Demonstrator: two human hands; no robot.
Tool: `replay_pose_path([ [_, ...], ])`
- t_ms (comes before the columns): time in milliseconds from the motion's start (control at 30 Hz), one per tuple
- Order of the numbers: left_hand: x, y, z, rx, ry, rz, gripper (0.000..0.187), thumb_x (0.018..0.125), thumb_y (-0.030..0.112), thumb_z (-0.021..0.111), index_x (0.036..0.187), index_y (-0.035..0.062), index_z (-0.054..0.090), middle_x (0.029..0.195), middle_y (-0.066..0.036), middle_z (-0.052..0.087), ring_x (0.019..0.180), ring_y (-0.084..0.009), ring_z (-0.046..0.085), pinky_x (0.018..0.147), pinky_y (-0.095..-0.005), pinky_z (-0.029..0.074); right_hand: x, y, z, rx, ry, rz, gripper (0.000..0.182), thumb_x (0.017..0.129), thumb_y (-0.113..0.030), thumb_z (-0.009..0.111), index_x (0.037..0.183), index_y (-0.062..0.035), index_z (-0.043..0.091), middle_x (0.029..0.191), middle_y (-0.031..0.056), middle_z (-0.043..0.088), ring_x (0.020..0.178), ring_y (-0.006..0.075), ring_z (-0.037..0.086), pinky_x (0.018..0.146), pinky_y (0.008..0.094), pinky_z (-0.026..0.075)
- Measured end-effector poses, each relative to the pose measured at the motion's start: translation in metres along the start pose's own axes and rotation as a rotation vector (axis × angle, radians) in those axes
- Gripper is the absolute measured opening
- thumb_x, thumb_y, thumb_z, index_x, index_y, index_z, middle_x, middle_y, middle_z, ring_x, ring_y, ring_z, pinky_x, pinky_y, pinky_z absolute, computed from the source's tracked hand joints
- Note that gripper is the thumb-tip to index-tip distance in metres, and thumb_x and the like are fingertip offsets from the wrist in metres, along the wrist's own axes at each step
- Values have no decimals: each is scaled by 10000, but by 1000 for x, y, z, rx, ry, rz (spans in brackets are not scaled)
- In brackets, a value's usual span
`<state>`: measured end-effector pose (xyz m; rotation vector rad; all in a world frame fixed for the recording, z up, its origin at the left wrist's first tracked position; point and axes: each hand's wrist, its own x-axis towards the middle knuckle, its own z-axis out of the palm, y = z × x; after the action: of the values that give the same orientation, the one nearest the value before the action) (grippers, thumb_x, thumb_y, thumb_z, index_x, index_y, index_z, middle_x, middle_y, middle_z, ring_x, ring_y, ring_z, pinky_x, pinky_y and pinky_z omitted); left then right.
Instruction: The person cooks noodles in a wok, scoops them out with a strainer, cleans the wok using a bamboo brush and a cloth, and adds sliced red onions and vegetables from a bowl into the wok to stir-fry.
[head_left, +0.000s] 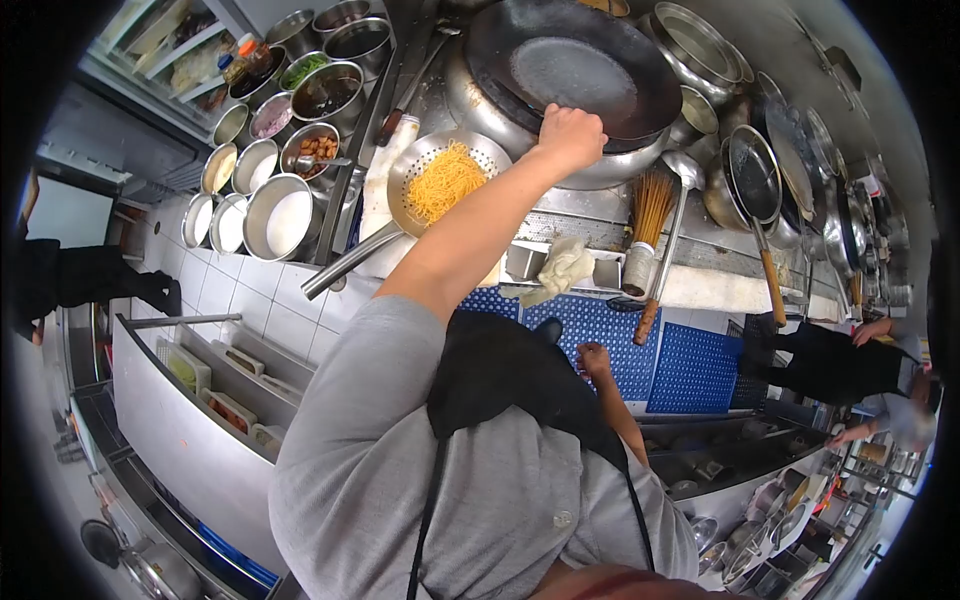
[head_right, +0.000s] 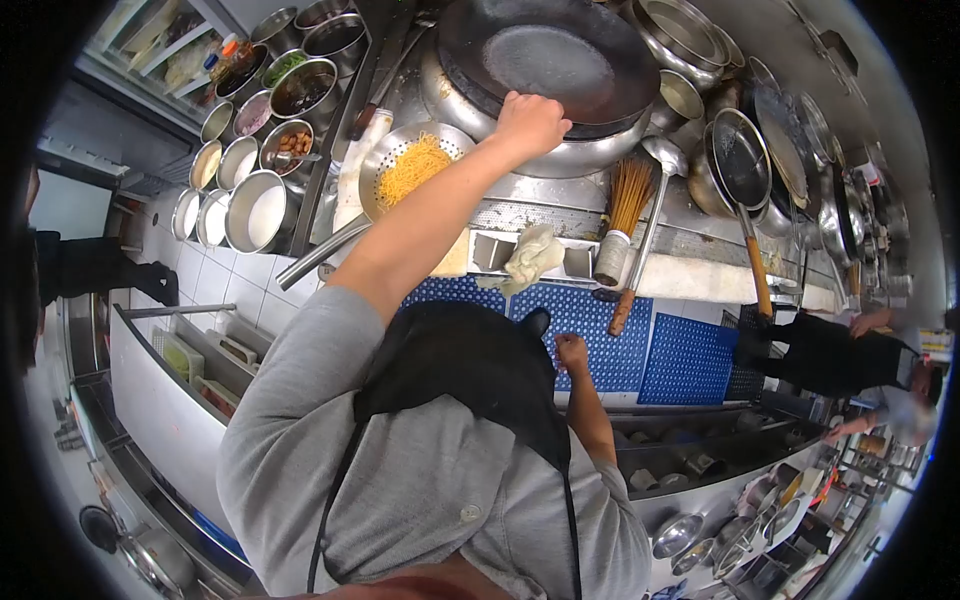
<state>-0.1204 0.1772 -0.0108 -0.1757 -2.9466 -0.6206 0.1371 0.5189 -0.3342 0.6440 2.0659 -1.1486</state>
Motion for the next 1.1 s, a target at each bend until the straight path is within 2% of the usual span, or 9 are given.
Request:
replay_pose_path([
  [200,-48,-32,22,-273,474,305,574,842,274,720,1348,56,557,1419,-230,473,1348,-376,409,1082,-487,368,2,-7,3,-14,2,15,264,915,-247,663,1089,-51,695,714,56,644,549,156,607,420,333,494],
  [267,-97,-41,7,-368,375,235,678,842,266,724,1443,79,469,1484,-235,385,1373,-404,359,1142,-484,314,2,-3,3,-53,19,1,257,916,-251,662,1076,-55,702,709,55,645,549,156,608,420,331,488],
  [433,-229,-112,-20,-185,366,-87,492,810,174,761,1267,49,630,1316,-212,564,1247,-377,506,1054,-448,411,55,78,8,-226,40,-217,253,903,-261,661,982,-29,723,680,88,647,562,200,644,435,345,504],
  [567,-300,-149,-53,-25,422,-313,238,816,110,741,1021,-2,694,1036,-191,687,963,-354,666,828,-407,536,7,32,4,-204,-100,27,296,912,-300,678,1067,-48,668,759,72,641,573,181,608,442,356,516],
  [700,-322,-148,-49,-608,105,-398,211,864,141,725,1016,-5,714,968,-137,715,884,-226,685,794,-330,535,6,5,6,-243,-152,18,264,905,-283,678,999,-37,677,757,54,626,579,156,590,431,337,495],
  [800,-310,-133,-19,-925,-349,-297,233,892,178,711,1051,8,725,953,-96,729,878,-145,665,800,-303,525,19,-30,22,-24,-100,-9,437,909,-268,695,1255,-38,558,761,35,610,572,138,559,426,318,470],
  [867,-302,-124,20,-763,-486,-134,275,871,268,711,1004,29,736,930,-138,732,865,-253,695,796,-364,529,-9,-86,37,117,-44,-88,560,908,-292,712,1362,-70,472,803,46,635,634,140,593,485,310,500],
  [1000,-312,-143,144,-640,-673,-135,357,861,329,699,1060,33,726,1027,-182,715,948,-322,687,849,-406,532,-31,-144,60,-38,-151,-254,338,904,-346,698,1100,-72,684,800,78,673,621,157,610,530,301,504],
  [1100,-345,-184,213,-198,-865,-200,334,852,289,670,1059,32,723,1088,-181,714,990,-359,685,896,-417,533,-31,-124,66,-344,-232,-451,318,889,-366,693,847,-52,717,713,81,664,619,163,605,567,334,495],
])
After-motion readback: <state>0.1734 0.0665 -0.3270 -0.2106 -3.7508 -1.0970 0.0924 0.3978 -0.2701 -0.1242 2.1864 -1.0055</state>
